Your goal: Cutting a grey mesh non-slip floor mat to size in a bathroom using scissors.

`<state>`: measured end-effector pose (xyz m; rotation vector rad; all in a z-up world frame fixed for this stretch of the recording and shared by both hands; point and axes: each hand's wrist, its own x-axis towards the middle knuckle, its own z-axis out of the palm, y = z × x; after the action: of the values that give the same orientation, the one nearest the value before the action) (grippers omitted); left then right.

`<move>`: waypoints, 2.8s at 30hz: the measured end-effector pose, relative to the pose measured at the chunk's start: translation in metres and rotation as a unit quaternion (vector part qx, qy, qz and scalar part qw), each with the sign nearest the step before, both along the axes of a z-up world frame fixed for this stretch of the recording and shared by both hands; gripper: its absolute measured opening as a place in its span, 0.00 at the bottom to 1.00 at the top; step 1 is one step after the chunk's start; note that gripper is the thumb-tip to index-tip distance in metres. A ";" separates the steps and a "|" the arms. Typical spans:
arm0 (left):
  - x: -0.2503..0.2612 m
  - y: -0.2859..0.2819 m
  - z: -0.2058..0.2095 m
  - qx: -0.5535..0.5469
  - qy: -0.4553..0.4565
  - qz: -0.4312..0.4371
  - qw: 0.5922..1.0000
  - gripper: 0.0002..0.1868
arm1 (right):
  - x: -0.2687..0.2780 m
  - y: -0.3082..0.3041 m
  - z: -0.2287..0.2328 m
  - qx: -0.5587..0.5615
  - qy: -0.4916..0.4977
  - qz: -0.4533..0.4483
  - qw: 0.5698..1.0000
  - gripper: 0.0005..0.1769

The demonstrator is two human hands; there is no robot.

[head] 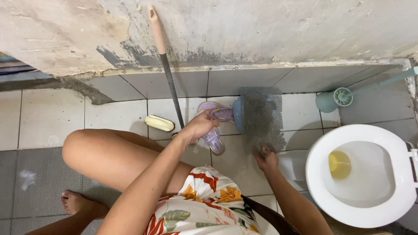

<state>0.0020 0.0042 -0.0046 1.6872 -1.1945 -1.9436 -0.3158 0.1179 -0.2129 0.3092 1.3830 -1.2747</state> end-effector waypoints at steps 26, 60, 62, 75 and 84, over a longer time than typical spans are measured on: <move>0.224 0.079 0.162 -0.282 0.100 0.294 0.908 0.25 | 0.087 -0.111 0.073 -0.180 0.207 0.548 0.790 0.09; 0.378 0.426 0.042 -0.009 -0.380 0.452 0.807 0.24 | 0.601 -0.019 0.018 -0.267 0.270 0.894 0.239 0.11; 0.373 0.422 0.045 0.036 -0.424 0.403 0.810 0.26 | 0.588 -0.007 0.059 -0.227 0.366 0.893 0.132 0.15; 0.339 0.439 0.082 0.174 -0.379 0.337 0.844 0.33 | 0.525 -0.051 -0.114 -0.439 0.543 0.713 -0.064 0.50; 0.317 0.445 0.078 0.170 -0.380 0.346 0.841 0.34 | 0.525 -0.020 -0.198 -0.251 0.518 0.817 0.024 0.16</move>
<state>0.3190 0.4492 0.0730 2.7180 -0.2620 -1.0753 0.2088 0.0981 -0.4108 -2.5572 0.8033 0.6851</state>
